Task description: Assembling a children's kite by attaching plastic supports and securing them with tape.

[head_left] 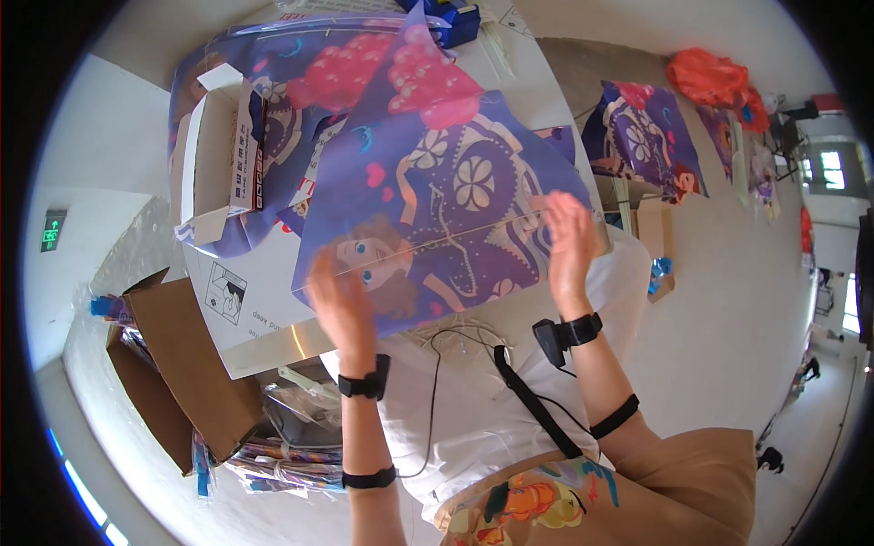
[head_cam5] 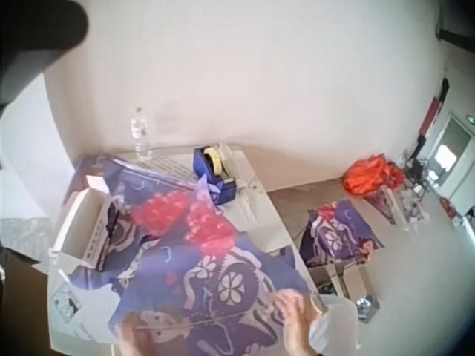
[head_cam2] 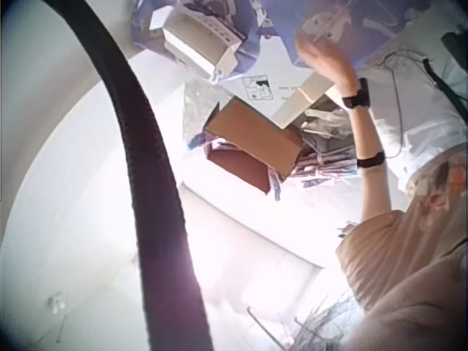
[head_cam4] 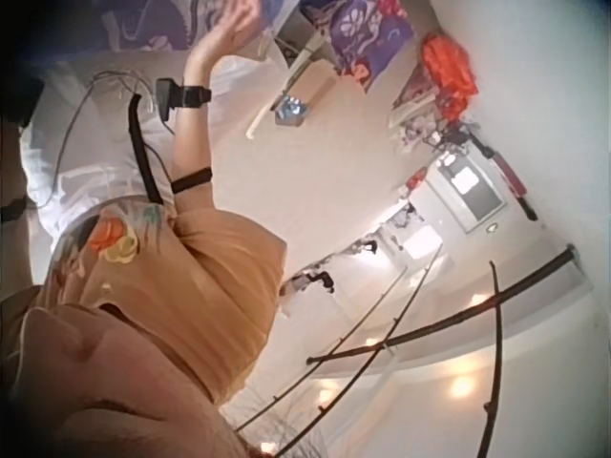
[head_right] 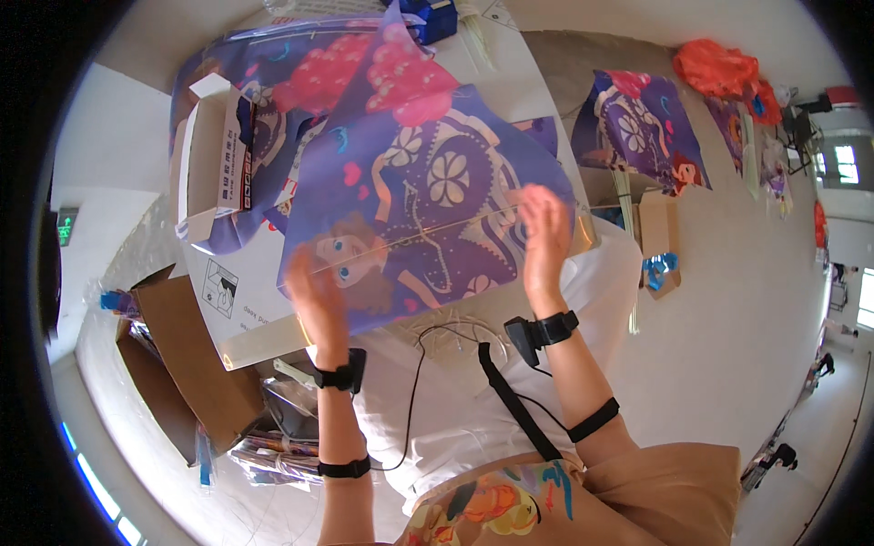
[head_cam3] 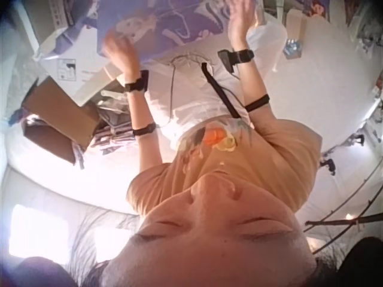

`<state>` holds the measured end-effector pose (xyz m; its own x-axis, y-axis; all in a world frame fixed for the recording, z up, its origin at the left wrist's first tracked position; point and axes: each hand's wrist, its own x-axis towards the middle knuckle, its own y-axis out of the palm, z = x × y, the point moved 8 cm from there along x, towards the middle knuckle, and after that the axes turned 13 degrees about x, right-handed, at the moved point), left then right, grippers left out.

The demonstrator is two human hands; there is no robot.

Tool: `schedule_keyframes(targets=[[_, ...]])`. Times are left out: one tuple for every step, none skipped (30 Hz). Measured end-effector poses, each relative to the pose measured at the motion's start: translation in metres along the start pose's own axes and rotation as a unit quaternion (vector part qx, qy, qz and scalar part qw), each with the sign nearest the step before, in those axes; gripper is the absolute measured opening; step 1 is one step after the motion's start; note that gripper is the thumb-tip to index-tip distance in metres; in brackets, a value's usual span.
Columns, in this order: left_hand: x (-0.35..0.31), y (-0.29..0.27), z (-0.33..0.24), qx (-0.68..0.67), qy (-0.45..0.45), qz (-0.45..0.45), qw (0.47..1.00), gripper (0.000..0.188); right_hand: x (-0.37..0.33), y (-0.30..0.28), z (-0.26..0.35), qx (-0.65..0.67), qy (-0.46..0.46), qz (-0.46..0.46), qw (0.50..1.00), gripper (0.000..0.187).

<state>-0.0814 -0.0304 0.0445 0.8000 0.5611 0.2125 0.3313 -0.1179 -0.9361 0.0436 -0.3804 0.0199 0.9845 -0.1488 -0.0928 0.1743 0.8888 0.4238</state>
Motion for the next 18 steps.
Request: schedule_keyframes(targets=[[-0.009, 0.009, -0.036, 0.026, 0.165, 0.053, 0.985, 0.06, -0.002, 0.013, -0.012, 0.033, 0.063, 0.041, 0.997, 0.039], [-0.015, 0.013, -0.043, 0.023, 0.168, 0.05, 0.984, 0.06, -0.004, 0.024, -0.025, 0.102, 0.141, 0.069, 0.982, 0.037], [-0.026, 0.028, -0.044, 0.028, 0.163, 0.11, 0.98, 0.066, -0.002, 0.016, -0.028, 0.101, 0.136, 0.069, 0.983, 0.037], [-0.03, 0.039, -0.047, 0.031, 0.159, 0.162, 0.973, 0.073, 0.008, -0.013, -0.022, -0.012, 0.055, -0.024, 0.998, 0.034], [-0.028, 0.034, -0.042, 0.035, 0.159, 0.148, 0.975, 0.073, 0.017, -0.031, -0.014, -0.114, -0.025, -0.113, 0.987, 0.032], [-0.027, 0.035, -0.036, 0.027, 0.146, 0.148, 0.978, 0.075, 0.028, -0.041, 0.0, -0.19, -0.072, -0.158, 0.966, 0.029], [-0.029, 0.032, -0.022, 0.021, 0.128, 0.151, 0.98, 0.078, 0.039, -0.019, 0.012, -0.179, -0.106, -0.128, 0.97, 0.03], [-0.028, 0.028, -0.012, 0.002, 0.112, 0.136, 0.984, 0.077, 0.057, 0.014, 0.018, -0.163, -0.132, -0.067, 0.976, 0.031], [-0.029, 0.023, -0.007, 0.003, 0.109, 0.13, 0.986, 0.077, 0.077, 0.048, 0.024, -0.146, -0.154, -0.011, 0.977, 0.032], [-0.028, 0.017, -0.001, 0.007, 0.09, 0.112, 0.99, 0.078, 0.101, 0.079, 0.031, -0.168, -0.163, 0.023, 0.972, 0.033], [-0.026, 0.012, 0.004, 0.011, 0.071, 0.094, 0.993, 0.078, 0.13, 0.107, 0.032, -0.189, -0.171, 0.056, 0.965, 0.033], [-0.023, 0.004, 0.006, -0.005, 0.053, 0.065, 0.996, 0.073, 0.167, 0.128, 0.03, -0.179, -0.156, 0.093, 0.967, 0.034], [-0.024, 0.001, 0.009, -0.01, 0.052, 0.061, 0.997, 0.073, 0.204, 0.149, 0.026, -0.168, -0.139, 0.13, 0.967, 0.035], [-0.022, -0.003, 0.024, -0.085, -0.003, 0.04, 0.996, 0.069, 0.242, 0.162, 0.02, -0.211, -0.138, 0.131, 0.959, 0.037], [-0.022, -0.004, 0.041, -0.16, -0.058, 0.019, 0.985, 0.066, 0.275, 0.173, 0.014, -0.254, -0.138, 0.131, 0.948, 0.038], [-0.025, -0.004, 0.064, -0.158, -0.083, -0.001, 0.984, 0.059, 0.294, 0.189, 0.005, -0.25, -0.14, 0.139, 0.948, 0.038], [-0.027, -0.006, 0.079, -0.15, -0.112, -0.003, 0.982, 0.056, 0.312, 0.199, -0.003, -0.308, -0.126, 0.139, 0.933, 0.04], [-0.031, -0.004, 0.095, -0.224, -0.155, -0.003, 0.962, 0.053, 0.328, 0.207, -0.009, -0.366, -0.113, 0.137, 0.913, 0.042]])
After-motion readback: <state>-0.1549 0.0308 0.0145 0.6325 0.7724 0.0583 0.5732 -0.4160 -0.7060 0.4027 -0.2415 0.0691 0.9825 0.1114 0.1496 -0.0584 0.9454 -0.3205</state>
